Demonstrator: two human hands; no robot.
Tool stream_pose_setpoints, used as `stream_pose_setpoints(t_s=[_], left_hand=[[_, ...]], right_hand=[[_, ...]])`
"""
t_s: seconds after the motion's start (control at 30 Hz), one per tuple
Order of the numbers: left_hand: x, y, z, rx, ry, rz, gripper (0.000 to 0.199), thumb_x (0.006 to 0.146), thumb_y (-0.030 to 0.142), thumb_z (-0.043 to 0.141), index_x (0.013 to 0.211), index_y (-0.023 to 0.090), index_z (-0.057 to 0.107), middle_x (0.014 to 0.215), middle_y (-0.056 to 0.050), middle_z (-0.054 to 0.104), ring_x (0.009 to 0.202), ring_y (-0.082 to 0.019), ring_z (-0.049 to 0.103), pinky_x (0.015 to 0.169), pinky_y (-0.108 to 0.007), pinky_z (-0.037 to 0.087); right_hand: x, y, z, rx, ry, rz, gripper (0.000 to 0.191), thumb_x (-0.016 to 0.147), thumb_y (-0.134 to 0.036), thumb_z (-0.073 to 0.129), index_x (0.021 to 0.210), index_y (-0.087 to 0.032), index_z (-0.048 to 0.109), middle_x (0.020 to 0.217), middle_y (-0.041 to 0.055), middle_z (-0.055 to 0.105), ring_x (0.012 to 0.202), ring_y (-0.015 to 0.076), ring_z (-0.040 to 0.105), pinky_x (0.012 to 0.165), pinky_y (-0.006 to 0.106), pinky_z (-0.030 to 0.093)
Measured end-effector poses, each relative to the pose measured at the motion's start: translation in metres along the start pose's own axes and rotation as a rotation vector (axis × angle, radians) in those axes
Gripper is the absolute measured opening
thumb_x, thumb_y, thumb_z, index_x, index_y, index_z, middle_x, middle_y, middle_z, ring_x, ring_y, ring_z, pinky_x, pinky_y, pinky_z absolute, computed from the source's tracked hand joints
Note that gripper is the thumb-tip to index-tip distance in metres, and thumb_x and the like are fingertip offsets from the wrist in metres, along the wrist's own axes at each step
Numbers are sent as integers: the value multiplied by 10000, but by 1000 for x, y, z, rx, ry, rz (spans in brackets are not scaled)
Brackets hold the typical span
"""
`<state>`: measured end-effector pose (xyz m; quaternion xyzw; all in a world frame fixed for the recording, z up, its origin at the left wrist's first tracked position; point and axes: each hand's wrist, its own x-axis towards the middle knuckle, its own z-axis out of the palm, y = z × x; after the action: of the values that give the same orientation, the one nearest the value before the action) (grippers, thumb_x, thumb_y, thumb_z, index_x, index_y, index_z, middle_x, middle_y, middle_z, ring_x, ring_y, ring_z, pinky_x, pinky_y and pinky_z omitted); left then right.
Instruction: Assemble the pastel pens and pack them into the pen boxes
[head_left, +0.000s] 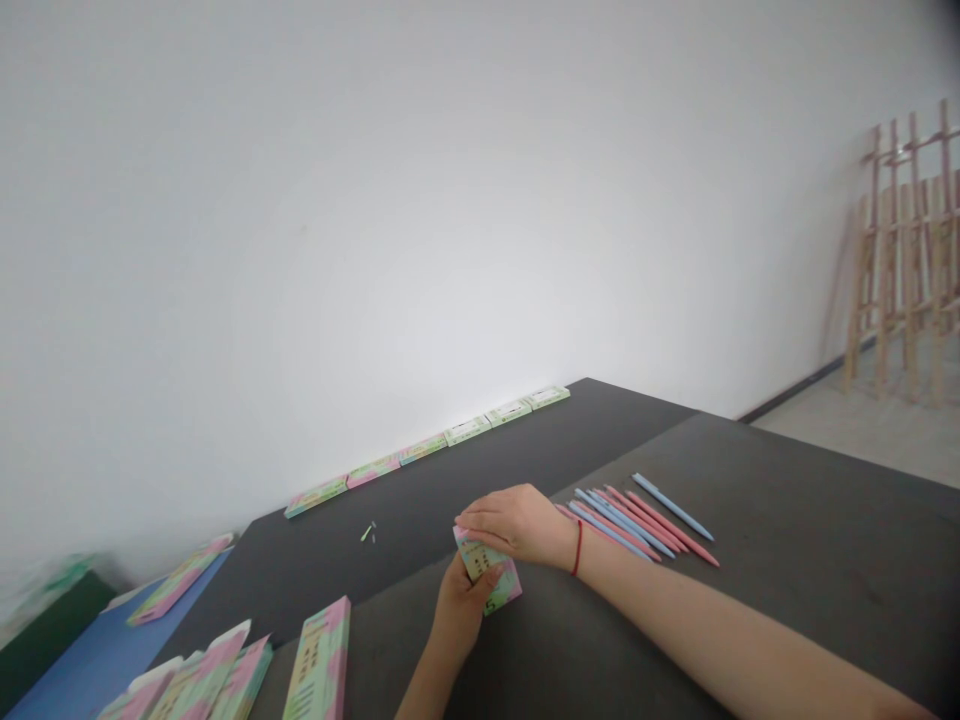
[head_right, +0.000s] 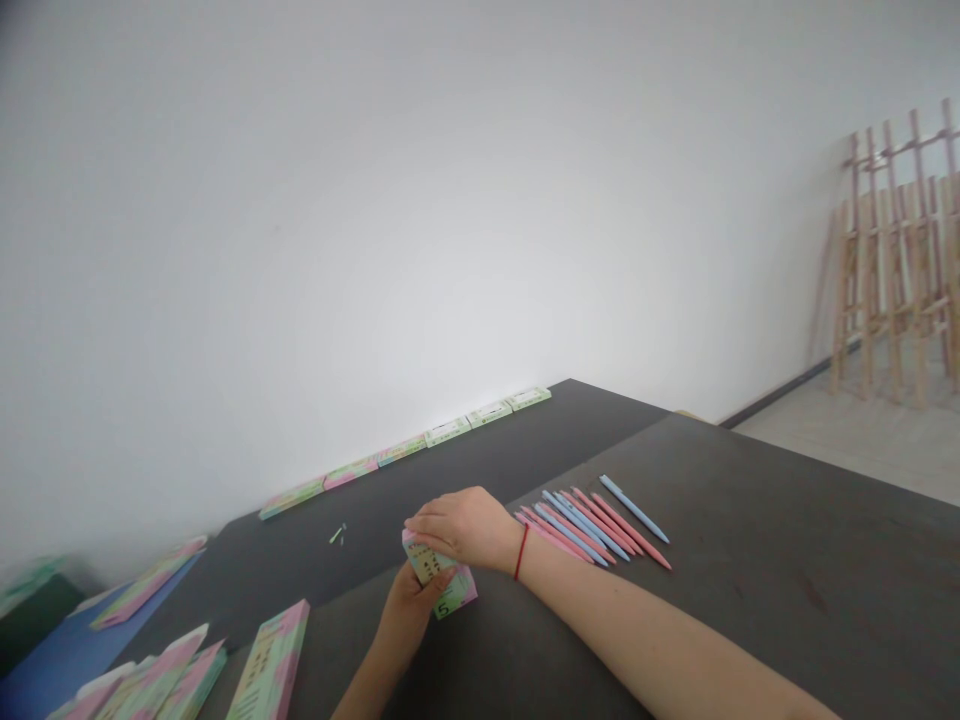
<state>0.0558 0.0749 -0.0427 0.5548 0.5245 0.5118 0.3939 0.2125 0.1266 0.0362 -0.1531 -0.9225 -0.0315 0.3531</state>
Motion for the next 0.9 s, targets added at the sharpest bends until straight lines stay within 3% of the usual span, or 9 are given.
stream_pose_setpoints(t_s=[0.17,0.47,0.67,0.77,0.9], left_hand=[[0,0,1,14,6,37,289,686,344,695,888,148,628,824,-54,699,752,-205,622,704,-316,491],[-3,8,3,42,20,70,388,654,440,705,906,153,639,855,-67,704,785,-233,639,730,-349,501],[-8,12,1,163,154,53,423,699,445,652,1016,170,594,910,-68,691,842,-240,640,763,-359,501],[-6,21,-16,283,322,15,460,729,433,619,1103,181,529,984,-84,663,904,-259,627,805,-385,483],[-16,36,-66,439,446,-86,488,785,485,531,1174,191,501,1071,-99,648,958,-268,625,844,-397,470]], right_hand=[[-13,-7,8,-65,16,22,353,971,-275,376,1262,-163,542,1275,58,571,1127,159,527,961,285,437],[-16,-11,19,31,82,63,367,948,-194,378,1293,-160,497,1312,63,530,1228,165,444,1070,317,362],[-38,-36,18,143,206,215,634,844,-141,453,1438,-86,238,1466,163,279,1368,231,223,1124,430,267],[-59,-54,19,191,160,197,687,799,-111,462,1442,-78,220,1464,166,266,1371,236,200,1130,434,249],[-74,-71,24,277,7,97,679,771,-107,465,1423,-86,279,1438,136,328,1339,206,258,1131,382,256]])
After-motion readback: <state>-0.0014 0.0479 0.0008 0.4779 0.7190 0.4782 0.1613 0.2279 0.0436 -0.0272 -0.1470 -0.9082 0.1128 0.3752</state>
